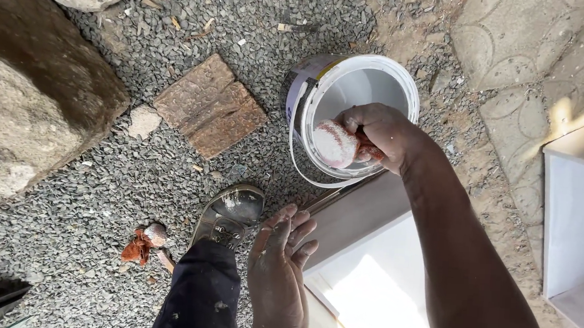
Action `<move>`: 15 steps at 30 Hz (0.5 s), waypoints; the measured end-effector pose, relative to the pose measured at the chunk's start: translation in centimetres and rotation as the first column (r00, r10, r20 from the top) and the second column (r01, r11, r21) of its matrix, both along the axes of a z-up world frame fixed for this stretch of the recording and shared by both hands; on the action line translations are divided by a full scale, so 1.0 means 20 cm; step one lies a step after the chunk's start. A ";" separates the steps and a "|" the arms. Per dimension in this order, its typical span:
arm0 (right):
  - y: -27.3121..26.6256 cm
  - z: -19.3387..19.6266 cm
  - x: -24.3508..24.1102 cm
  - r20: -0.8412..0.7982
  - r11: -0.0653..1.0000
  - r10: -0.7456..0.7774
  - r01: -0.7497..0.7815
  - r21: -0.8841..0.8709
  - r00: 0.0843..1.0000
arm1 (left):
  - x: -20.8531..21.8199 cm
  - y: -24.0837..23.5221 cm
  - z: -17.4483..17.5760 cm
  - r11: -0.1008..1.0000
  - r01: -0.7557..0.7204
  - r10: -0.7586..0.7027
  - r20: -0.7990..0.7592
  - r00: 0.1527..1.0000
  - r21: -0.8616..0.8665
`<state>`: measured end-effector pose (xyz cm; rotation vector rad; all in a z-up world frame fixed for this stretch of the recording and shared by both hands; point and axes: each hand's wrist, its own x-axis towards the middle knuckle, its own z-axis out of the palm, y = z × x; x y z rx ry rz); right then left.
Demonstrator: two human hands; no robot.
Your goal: The person paints the inside of a wooden drawer with white paint using a sponge. They repeatedly dip the sponge into a paint bucket and apply the paint to the drawer's interior surfaces.
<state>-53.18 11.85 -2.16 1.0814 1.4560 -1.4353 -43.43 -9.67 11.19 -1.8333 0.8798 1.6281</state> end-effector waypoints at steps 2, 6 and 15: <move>-0.01 0.06 -0.02 -0.004 0.999 0.026 -0.026 0.047 1.000 | 0.02 0.01 0.00 0.999 0.027 -0.028 -0.003 1.000 -0.030; -0.02 0.09 -0.01 -0.023 0.996 0.018 -0.016 0.093 1.000 | 0.10 0.04 -0.02 0.988 0.113 -0.115 -0.019 0.993 -0.102; 0.33 0.34 1.26 -0.538 0.836 -0.410 0.068 -0.544 0.736 | 0.58 0.27 -0.15 0.876 0.358 -0.427 -0.174 0.887 -0.322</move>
